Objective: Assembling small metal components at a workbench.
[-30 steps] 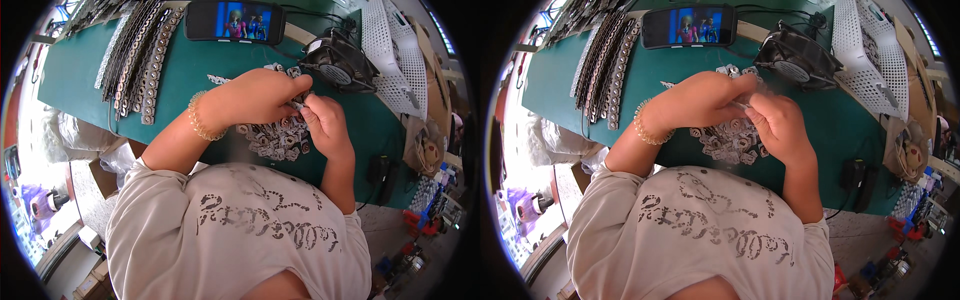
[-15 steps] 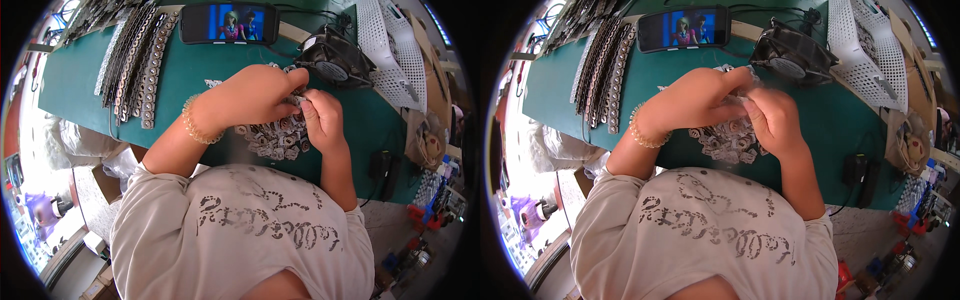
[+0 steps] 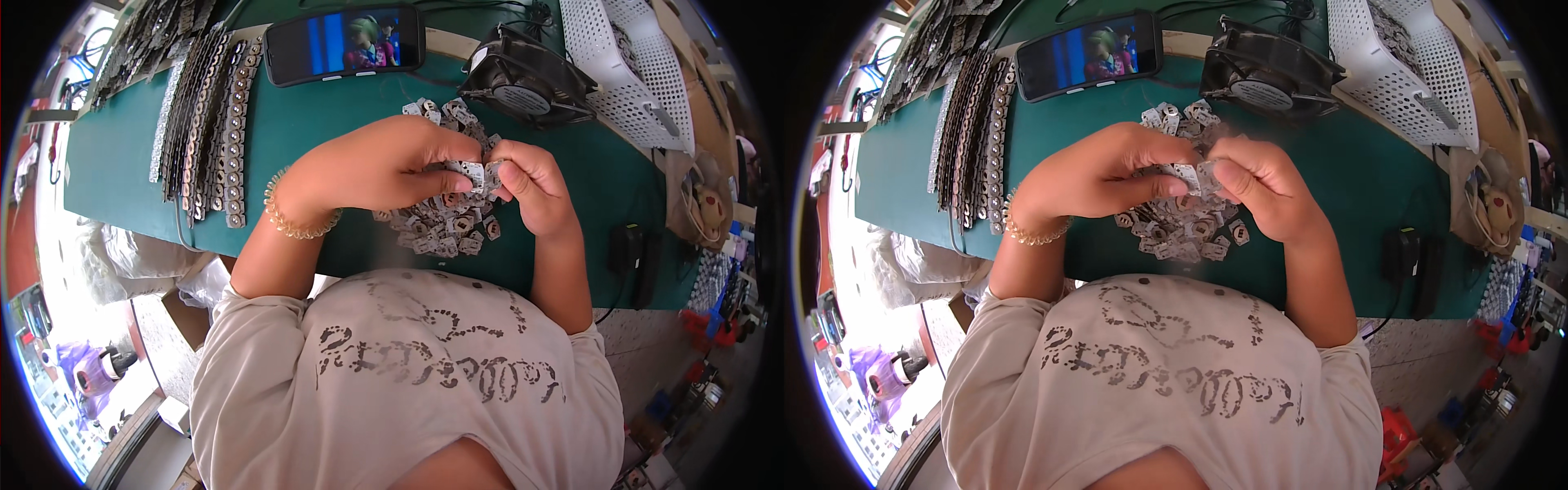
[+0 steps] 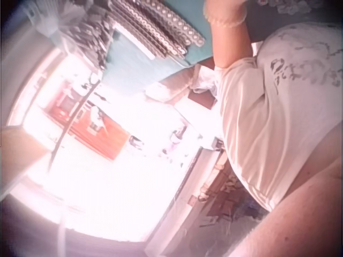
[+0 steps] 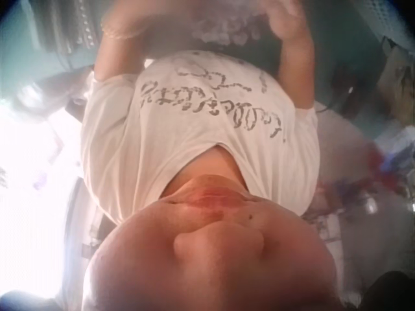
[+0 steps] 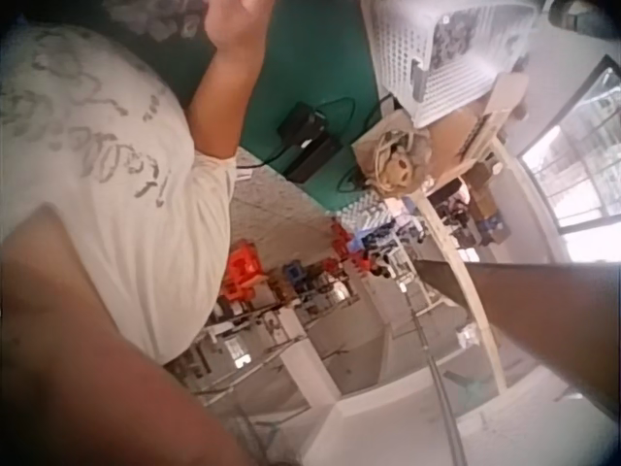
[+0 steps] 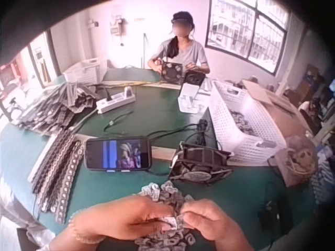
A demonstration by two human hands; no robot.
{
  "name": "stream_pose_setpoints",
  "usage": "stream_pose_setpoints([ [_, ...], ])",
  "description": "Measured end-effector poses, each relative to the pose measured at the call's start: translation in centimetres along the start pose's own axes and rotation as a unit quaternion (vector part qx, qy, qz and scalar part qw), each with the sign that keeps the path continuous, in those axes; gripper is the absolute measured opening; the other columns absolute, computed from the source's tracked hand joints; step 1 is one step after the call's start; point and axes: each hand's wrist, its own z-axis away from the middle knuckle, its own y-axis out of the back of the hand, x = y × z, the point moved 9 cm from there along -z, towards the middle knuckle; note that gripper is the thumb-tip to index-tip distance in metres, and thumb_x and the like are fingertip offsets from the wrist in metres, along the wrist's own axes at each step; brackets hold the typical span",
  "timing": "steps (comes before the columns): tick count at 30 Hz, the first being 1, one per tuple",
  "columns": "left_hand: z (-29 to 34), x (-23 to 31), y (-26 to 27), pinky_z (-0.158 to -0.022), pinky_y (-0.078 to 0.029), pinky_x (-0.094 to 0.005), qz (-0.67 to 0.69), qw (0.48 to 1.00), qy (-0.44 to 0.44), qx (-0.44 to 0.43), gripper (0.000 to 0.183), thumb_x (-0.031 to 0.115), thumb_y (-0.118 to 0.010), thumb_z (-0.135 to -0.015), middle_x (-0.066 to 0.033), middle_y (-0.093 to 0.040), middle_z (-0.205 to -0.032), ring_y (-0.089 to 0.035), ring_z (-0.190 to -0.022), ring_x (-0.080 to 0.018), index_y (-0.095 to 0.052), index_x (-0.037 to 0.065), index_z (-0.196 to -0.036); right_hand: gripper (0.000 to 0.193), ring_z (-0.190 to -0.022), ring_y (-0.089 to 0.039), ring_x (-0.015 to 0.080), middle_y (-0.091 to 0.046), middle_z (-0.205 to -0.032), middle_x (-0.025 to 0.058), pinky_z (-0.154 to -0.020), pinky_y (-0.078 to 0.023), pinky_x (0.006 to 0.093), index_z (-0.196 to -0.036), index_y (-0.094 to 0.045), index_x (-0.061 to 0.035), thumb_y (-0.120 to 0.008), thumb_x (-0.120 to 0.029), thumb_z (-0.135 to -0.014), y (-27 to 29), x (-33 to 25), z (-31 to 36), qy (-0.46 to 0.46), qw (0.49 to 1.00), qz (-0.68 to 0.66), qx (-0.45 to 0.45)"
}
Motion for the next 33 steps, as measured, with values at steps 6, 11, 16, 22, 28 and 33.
stream_pose_setpoints([
  [6,-0.1,0.1,1.7,-0.06,-0.041,-0.0383,-0.235,0.968,0.066,0.052,0.014,0.011,-0.06,-0.087,-0.0187,-0.055,-0.073,-0.049,-0.065,-0.0347,-0.06,0.001,-0.096,0.02,-0.059,-0.041,0.0125,-0.042,-0.065,0.005,-0.054,-0.035,0.0284,-0.082,-0.052,0.0021,-0.052,-0.013,-0.096,1.0,-1.0,-0.5,0.07,0.966,0.23,0.093],
  [11,0.1,0.3,2.6,-0.061,-0.042,-0.0422,-0.291,0.946,0.023,0.143,0.015,0.012,-0.06,-0.086,-0.019,-0.057,-0.076,-0.053,-0.07,-0.039,-0.06,0.001,-0.096,0.023,-0.06,-0.04,0.0097,-0.041,-0.064,0.0026,-0.053,-0.035,0.028,-0.08,-0.05,0.0013,-0.051,-0.014,-0.097,2.0,-0.8,-0.3,0.069,0.945,0.27,0.169],
  [16,-0.3,1.0,1.8,-0.063,-0.045,-0.0427,-0.345,0.921,-0.031,0.177,0.013,0.011,-0.06,-0.085,-0.017,-0.06,-0.076,-0.057,-0.072,-0.0381,-0.061,0.002,-0.094,0.027,-0.064,-0.037,0.005,-0.042,-0.066,-0.0028,-0.056,-0.033,0.0243,-0.079,-0.05,0.0005,-0.049,-0.018,-0.099,2.7,2.1,-0.2,0.003,0.969,0.054,0.242],
  [22,-0.6,0.1,1.8,-0.062,-0.046,-0.043,-0.353,0.916,0.037,0.185,0.013,0.01,-0.061,-0.084,-0.0174,-0.061,-0.078,-0.058,-0.071,-0.0386,-0.062,0.004,-0.095,0.027,-0.064,-0.038,0.004,-0.042,-0.067,-0.005,-0.057,-0.033,0.0235,-0.079,-0.051,-0.0016,-0.05,-0.02,-0.099,2.7,3.3,-0.1,-0.062,0.968,0.011,0.242],
  [28,-0.5,-0.7,2.1,-0.061,-0.045,-0.045,-0.352,0.907,0.068,0.219,0.013,0.011,-0.06,-0.085,-0.0203,-0.061,-0.074,-0.058,-0.073,-0.0402,-0.06,0.002,-0.094,0.027,-0.056,-0.032,0.0017,-0.036,-0.064,-0.0082,-0.05,-0.026,0.021,-0.075,-0.049,-0.0064,-0.05,-0.02,-0.098,2.3,4.3,-0.6,-0.129,0.958,-0.114,0.231],
  [33,-0.6,-0.7,2.2,-0.061,-0.045,-0.0457,-0.344,0.91,0.078,0.219,0.014,0.011,-0.06,-0.085,-0.0212,-0.06,-0.074,-0.058,-0.073,-0.0413,-0.06,0.001,-0.095,0.026,-0.05,-0.022,0.0007,-0.028,-0.061,-0.0099,-0.045,-0.018,0.0212,-0.075,-0.047,-0.0086,-0.05,-0.021,-0.099,2.3,5.4,-1.1,-0.14,0.949,-0.182,0.218],
])
